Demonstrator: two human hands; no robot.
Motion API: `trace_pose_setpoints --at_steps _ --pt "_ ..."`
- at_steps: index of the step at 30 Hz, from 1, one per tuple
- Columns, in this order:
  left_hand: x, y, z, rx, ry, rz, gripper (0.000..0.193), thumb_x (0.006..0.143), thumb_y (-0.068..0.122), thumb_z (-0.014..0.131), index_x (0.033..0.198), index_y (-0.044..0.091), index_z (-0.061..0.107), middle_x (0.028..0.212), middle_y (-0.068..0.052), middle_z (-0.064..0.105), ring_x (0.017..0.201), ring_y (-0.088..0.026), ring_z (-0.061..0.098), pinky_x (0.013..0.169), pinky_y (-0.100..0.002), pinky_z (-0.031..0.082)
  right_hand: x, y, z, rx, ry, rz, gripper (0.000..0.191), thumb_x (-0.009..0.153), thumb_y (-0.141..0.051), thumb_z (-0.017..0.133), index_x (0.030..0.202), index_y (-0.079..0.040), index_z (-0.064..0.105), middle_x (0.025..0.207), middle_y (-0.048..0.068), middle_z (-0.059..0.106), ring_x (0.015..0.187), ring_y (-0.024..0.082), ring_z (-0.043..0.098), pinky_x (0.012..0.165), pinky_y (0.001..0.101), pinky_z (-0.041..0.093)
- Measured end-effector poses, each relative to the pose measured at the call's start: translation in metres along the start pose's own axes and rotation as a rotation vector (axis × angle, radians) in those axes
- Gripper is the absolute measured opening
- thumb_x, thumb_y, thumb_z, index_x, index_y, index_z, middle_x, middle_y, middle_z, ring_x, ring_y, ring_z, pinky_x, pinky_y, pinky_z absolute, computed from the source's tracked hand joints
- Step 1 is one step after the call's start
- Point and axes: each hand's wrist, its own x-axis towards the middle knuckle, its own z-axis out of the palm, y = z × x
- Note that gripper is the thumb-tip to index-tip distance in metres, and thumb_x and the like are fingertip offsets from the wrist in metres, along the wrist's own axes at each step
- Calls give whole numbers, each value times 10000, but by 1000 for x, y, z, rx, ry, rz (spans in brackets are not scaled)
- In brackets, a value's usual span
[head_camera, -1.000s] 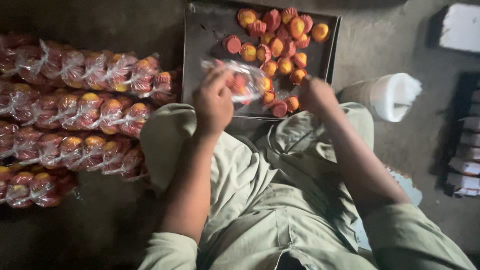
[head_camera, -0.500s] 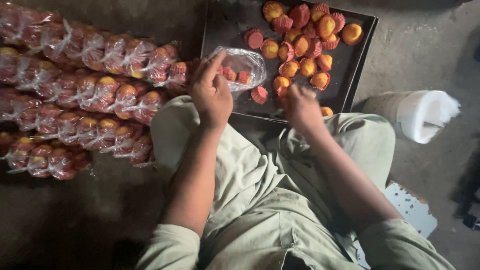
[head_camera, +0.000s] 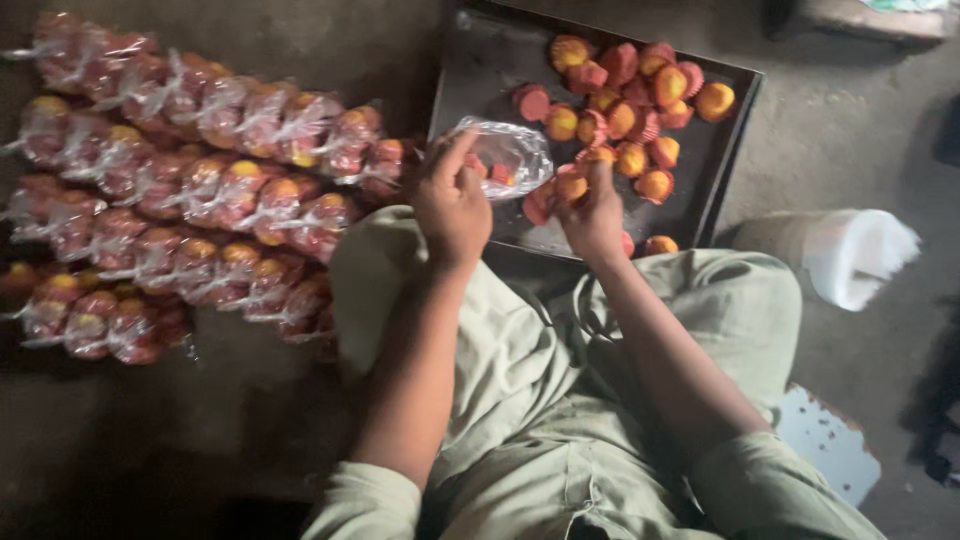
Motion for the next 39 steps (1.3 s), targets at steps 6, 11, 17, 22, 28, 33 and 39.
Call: trace_pose_setpoints --at_steps 6,11,17,22,28,33,39 --pt "10 -5 -5 51 93 214 327 926 -83 571 1221 20 669 1178 -153 707 1119 -336 697 991 -404 559 -2 -4 31 -402 -118 -183 396 840 -50 775 1136 -42 512 1083 227 572 1015 448 609 835 501 513" --pt "12 -5 -6 34 59 117 378 904 -106 530 1224 22 686 1126 -138 721 1074 -311 715 974 -391 571 -6 10 19 -347 -34 -212 390 887 22 671 1246 -47 533 1212 212 571 1131 418 600 924 476 531" --pt "14 -2 -3 38 51 174 363 928 -107 522 1232 19 675 1189 -148 714 1155 -321 705 1019 -387 561 -17 15 26 -326 -92 -332 531 848 -18 706 1321 15 468 1404 296 461 1287 460 501 1004 488 505" --pt "15 -1 -1 71 51 156 361 923 -109 519 1224 12 676 1207 -152 713 1174 -323 700 1036 -392 555 -26 9 45 -236 -154 -292 590 886 -57 703 1413 -6 445 1460 273 433 1380 469 485 1024 459 526" --pt "13 -2 -2 62 79 126 359 921 -103 520 1218 15 683 1184 -145 723 1154 -307 713 1021 -387 564 -26 4 58 -295 -204 -324 739 908 -143 759 1531 -49 374 1573 269 359 1282 493 568 989 495 544" --pt "12 -4 -2 138 93 139 365 908 -103 521 1206 19 693 1162 -132 737 1129 -309 715 1018 -397 553 -28 5 57 -310 -277 -243 828 823 -172 788 1519 -48 356 1569 285 333 1165 501 604 911 504 560" --pt "11 -8 1 127 83 205 359 909 -102 519 1216 4 671 1196 -163 716 1170 -348 693 1045 -412 541 -2 -8 36 326 -261 90 441 946 -61 804 1243 -42 479 1158 218 666 977 302 764 824 395 666"
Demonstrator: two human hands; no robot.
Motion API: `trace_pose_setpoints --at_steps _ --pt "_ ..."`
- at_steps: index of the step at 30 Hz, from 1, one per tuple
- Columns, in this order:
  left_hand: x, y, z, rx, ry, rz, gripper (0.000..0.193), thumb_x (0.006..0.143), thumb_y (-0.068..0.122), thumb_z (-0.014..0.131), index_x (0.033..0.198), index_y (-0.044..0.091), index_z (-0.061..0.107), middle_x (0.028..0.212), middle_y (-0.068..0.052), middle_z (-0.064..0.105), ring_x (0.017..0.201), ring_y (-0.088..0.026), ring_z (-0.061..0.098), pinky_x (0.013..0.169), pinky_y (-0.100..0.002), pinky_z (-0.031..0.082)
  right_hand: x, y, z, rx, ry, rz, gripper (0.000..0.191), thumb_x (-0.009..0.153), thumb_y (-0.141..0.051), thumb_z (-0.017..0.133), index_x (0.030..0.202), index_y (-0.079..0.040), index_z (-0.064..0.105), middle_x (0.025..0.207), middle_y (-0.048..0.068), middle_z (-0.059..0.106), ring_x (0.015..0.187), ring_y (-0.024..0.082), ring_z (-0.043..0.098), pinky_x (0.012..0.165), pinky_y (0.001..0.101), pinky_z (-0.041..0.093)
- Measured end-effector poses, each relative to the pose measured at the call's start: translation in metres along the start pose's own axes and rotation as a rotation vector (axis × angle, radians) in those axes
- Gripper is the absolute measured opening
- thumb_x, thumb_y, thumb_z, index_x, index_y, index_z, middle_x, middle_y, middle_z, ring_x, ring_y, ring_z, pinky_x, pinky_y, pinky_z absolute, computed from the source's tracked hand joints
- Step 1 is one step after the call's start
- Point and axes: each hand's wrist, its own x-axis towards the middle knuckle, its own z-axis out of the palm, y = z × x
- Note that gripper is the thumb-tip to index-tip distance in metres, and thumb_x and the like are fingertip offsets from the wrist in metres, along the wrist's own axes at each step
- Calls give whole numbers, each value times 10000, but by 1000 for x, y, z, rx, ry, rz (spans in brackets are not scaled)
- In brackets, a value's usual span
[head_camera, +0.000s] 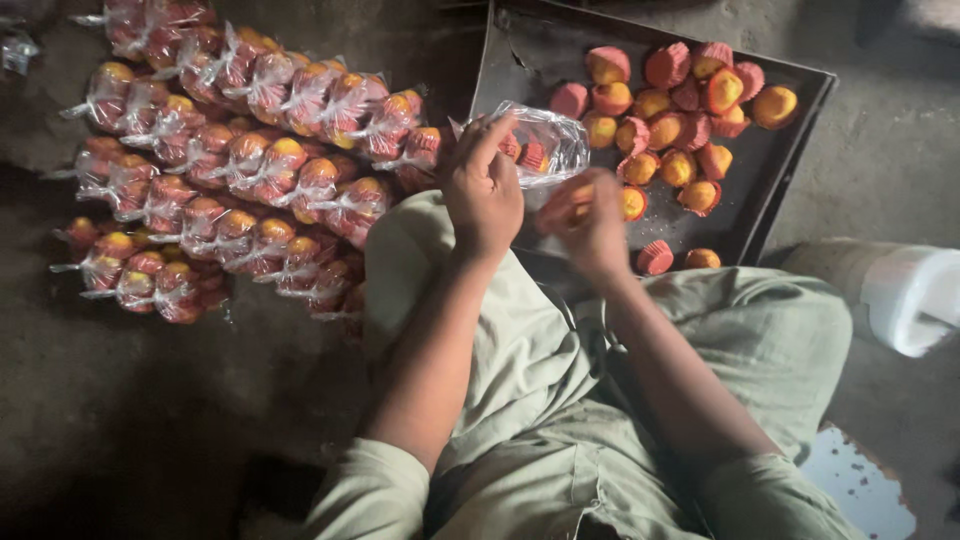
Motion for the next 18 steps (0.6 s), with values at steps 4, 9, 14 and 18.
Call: trace_pose_setpoints --at_steps 4,9,14,18 --pt "-3 11 -1 -56 -115 -1 378 903 -106 531 1225 8 695 1218 -194 707 1203 -359 680 1036 -405 545 -20 -64 -55 152 186 -359 657 865 178 703 1392 -66 396 1283 77 536 1160 181 628 941 364 612" --pt "-8 60 -2 -132 -503 -241 382 898 -72 503 1203 31 709 1125 -160 747 1036 -286 744 914 -357 578 -80 -136 -78 -308 113 -552 441 990 -30 674 1380 -95 477 1306 104 587 1127 234 688 942 372 607" --pt "-19 120 4 -224 -757 32 412 832 -31 517 1198 29 697 1183 -151 732 1118 -280 721 953 -358 561 -101 -145 -90 -863 -112 -598 360 908 -222 715 1242 -101 659 1297 213 617 991 375 689 792 432 584" --pt "-40 156 29 -200 -758 199 462 783 -23 523 1213 20 685 1215 -179 711 1156 -330 689 1006 -402 533 -101 -115 -120 -1153 -309 -252 291 877 -212 724 1153 -123 701 1177 132 714 983 309 719 829 422 592"
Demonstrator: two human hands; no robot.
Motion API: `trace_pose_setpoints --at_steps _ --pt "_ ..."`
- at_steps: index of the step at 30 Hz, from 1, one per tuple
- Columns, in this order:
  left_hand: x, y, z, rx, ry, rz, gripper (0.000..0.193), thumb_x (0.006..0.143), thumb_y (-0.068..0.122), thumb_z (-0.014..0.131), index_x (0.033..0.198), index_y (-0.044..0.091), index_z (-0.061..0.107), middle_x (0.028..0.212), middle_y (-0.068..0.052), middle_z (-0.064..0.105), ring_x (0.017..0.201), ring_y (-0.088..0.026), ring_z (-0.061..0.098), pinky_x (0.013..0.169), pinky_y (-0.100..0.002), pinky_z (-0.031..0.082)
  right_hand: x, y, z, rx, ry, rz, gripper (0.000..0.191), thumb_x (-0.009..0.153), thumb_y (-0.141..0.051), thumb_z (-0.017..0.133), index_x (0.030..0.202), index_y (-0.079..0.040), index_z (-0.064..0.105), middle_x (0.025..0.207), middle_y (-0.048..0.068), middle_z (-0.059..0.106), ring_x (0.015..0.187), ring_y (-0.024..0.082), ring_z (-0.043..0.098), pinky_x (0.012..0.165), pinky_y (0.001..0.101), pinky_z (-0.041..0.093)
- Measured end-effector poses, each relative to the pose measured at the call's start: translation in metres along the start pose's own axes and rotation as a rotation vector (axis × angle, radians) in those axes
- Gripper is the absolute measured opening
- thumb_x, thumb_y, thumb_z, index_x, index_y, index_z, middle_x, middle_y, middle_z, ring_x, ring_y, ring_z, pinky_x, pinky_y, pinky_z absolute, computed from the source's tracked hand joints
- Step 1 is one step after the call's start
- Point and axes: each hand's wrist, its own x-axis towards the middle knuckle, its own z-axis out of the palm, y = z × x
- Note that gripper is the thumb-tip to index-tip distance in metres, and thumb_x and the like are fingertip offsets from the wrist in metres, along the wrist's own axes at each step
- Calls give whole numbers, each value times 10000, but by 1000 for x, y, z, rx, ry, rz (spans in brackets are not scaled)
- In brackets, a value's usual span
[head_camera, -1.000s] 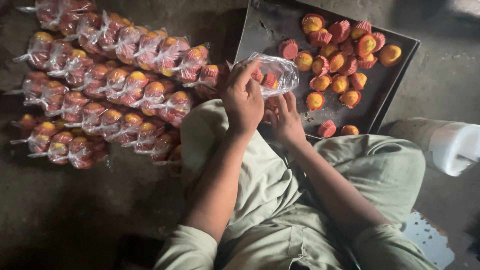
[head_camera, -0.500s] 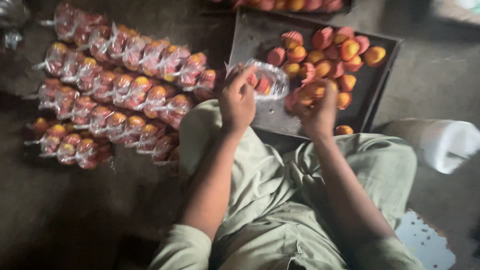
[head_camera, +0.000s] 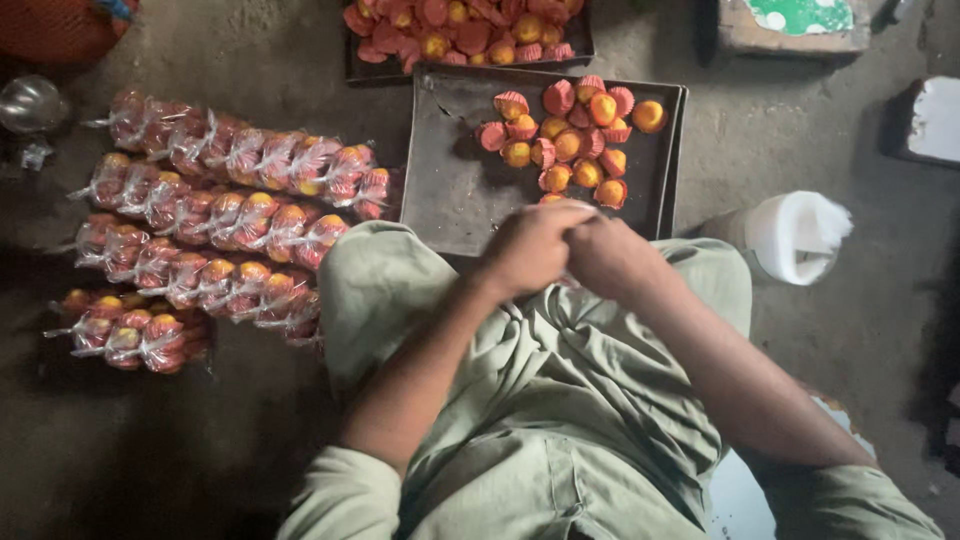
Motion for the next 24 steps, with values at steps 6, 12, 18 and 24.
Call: trace_pose_setpoints --at_steps 6,12,18,24 --pt "22 71 69 192 -209 -42 272 839 102 568 1071 56 702 1153 -150 721 1106 -318 706 940 -421 553 -55 37 20 53 146 189 484 896 -189 664 1360 -97 565 1175 65 738 972 196 724 802 373 577" --pt "-14 145 200 -8 -234 215 110 854 57 571 943 56 635 1062 -138 636 884 -332 732 707 -451 583 -196 35 34 572 331 345 469 910 -193 654 1359 -90 569 1215 91 710 1036 220 688 868 406 547" --pt "-40 126 254 -139 -250 290 153 778 63 580 917 89 636 1014 -105 639 936 -352 714 787 -470 568 -245 52 68 773 397 415 455 924 -196 645 1359 -84 574 1255 116 682 1100 243 652 933 439 516" --pt "-32 116 249 -296 -377 270 142 775 76 568 904 101 620 930 -97 678 895 -323 708 787 -450 556 -248 61 74 803 395 387 441 938 -200 635 1358 -77 578 1296 142 654 1164 267 616 999 473 486"
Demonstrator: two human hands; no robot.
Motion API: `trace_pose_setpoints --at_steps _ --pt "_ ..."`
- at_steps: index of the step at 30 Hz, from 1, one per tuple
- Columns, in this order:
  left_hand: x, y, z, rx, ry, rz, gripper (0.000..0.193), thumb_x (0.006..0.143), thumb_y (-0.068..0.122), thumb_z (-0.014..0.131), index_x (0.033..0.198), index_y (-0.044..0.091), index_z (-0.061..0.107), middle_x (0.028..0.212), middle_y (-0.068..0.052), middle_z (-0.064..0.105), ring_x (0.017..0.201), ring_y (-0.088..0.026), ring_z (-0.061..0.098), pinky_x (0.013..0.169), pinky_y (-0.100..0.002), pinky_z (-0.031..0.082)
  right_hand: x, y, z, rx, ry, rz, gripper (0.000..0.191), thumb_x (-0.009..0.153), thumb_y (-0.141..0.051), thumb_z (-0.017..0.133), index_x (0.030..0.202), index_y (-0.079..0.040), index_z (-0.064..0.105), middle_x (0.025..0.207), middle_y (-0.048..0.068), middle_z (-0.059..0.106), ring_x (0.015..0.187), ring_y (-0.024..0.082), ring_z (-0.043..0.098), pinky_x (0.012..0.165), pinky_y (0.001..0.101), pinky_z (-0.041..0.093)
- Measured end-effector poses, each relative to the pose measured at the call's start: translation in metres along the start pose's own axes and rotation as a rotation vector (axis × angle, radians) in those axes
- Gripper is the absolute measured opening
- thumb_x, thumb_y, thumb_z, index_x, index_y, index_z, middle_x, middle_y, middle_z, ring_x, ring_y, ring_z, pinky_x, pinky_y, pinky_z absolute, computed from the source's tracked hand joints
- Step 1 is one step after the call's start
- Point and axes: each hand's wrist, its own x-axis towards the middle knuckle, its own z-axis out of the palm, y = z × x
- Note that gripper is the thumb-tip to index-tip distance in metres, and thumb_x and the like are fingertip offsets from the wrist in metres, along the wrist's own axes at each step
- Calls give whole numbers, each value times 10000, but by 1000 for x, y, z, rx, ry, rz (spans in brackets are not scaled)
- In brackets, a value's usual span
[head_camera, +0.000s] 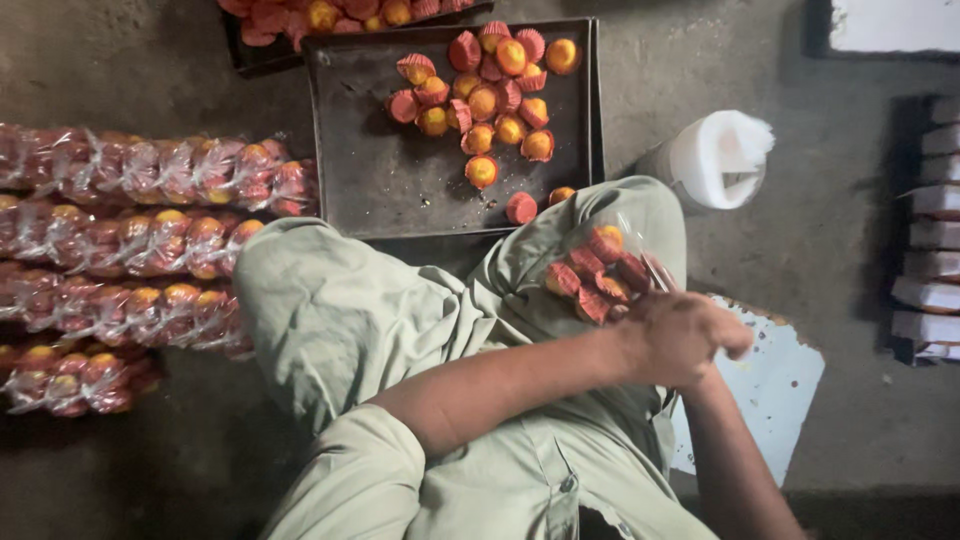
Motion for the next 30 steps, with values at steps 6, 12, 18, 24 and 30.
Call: trace_pose_setpoints --at_steps 6,12,18,24,30 --pt "7 -6 -27 218 32 -1 105 771 131 627 863 81 628 872 -127 680 901 -365 689 816 -493 538 -34 -36 -25 -308 -199 400 312 975 -237 634 1248 -103 708 1178 124 769 1089 245 691 989 480 545" --pt "36 9 -72 480 -394 272 178 760 277 721 814 108 723 874 -95 688 912 -321 690 763 -462 545 -63 -63 -17 -842 -114 -52 455 652 -166 785 1090 -75 697 1084 108 655 1098 296 619 999 584 316" --pt "18 -9 -139 690 -394 517 115 688 203 714 685 93 684 936 -89 672 1100 -295 594 869 -450 477 -41 -45 -11 -693 303 -540 301 733 -31 708 1020 -25 619 1205 191 651 1055 344 647 905 465 529" --pt "-47 -41 -136 295 113 -205 198 809 90 668 1000 43 635 930 -160 646 940 -408 625 809 -494 506 11 -32 24 -175 325 -3 309 856 8 673 1144 -15 563 934 109 647 806 225 659 701 322 540" --pt "-173 -33 -82 503 171 -731 203 927 220 610 1009 37 637 853 -234 666 776 -484 660 667 -598 502 36 -50 50 531 -427 51 242 1048 -51 451 1275 -97 521 965 9 637 812 94 625 687 263 551"
